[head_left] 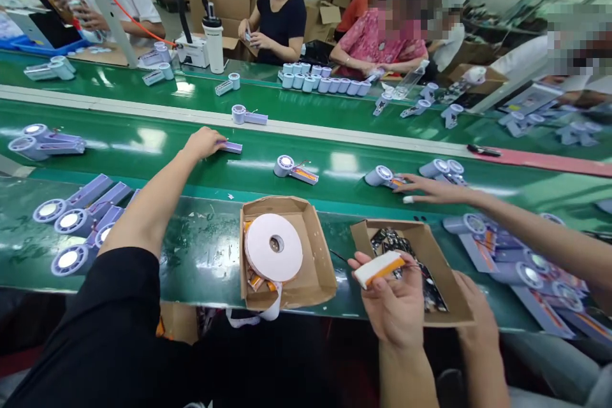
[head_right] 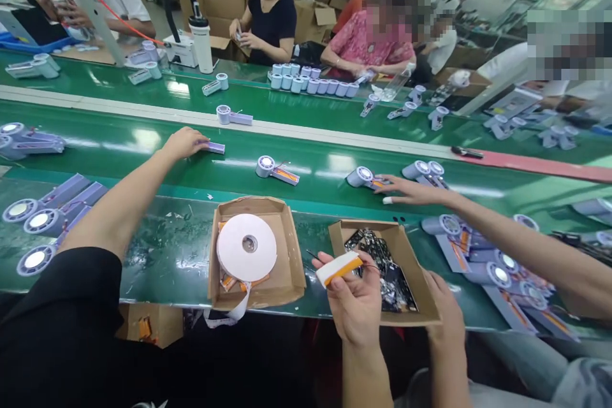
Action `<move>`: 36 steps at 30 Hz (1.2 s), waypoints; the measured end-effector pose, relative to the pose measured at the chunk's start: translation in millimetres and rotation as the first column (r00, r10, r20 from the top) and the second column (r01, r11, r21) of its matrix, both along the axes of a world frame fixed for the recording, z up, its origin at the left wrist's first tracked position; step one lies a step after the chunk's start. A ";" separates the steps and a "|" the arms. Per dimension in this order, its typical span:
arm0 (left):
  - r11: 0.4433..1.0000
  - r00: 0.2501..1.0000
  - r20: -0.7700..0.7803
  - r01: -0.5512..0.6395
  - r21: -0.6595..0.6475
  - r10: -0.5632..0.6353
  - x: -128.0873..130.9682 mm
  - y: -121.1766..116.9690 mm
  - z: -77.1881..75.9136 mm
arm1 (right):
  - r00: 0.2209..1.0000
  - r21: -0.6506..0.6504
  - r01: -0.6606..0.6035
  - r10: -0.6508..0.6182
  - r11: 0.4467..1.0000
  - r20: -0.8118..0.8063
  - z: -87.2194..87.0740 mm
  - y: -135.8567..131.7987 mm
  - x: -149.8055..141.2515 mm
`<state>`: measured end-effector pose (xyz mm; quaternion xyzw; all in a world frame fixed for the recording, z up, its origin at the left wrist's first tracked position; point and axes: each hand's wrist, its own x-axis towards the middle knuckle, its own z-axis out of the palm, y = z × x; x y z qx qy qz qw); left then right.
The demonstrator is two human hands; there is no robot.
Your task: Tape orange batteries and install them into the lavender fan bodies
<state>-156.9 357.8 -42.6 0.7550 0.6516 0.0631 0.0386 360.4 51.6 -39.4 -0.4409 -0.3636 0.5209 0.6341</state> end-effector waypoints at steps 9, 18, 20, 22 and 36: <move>0.995 0.989 -0.150 -0.001 -0.105 -0.015 17.7 8.2 4.7 | 0.969 0.131 -0.245 0.237 0.961 0.072 34.5 58.3 -55.8; 0.962 0.987 0.009 0.160 -0.222 -0.162 51.9 19.0 18.3 | 0.913 0.270 -0.394 0.339 0.878 0.228 78.3 104.5 -111.7; 0.965 0.987 0.043 0.163 -0.205 -0.157 55.9 15.8 16.7 | 0.897 0.256 -0.420 0.355 0.871 0.264 77.8 139.0 -124.7; 0.969 0.987 0.063 0.160 -0.186 -0.151 60.6 13.6 13.0 | 0.873 0.220 -0.458 0.389 0.861 0.294 70.5 178.1 -140.3; 0.994 0.994 0.112 0.014 -0.111 -0.002 88.6 7.0 -10.0 | 0.295 -0.097 -0.561 0.308 0.822 0.904 3.0 297.4 -207.9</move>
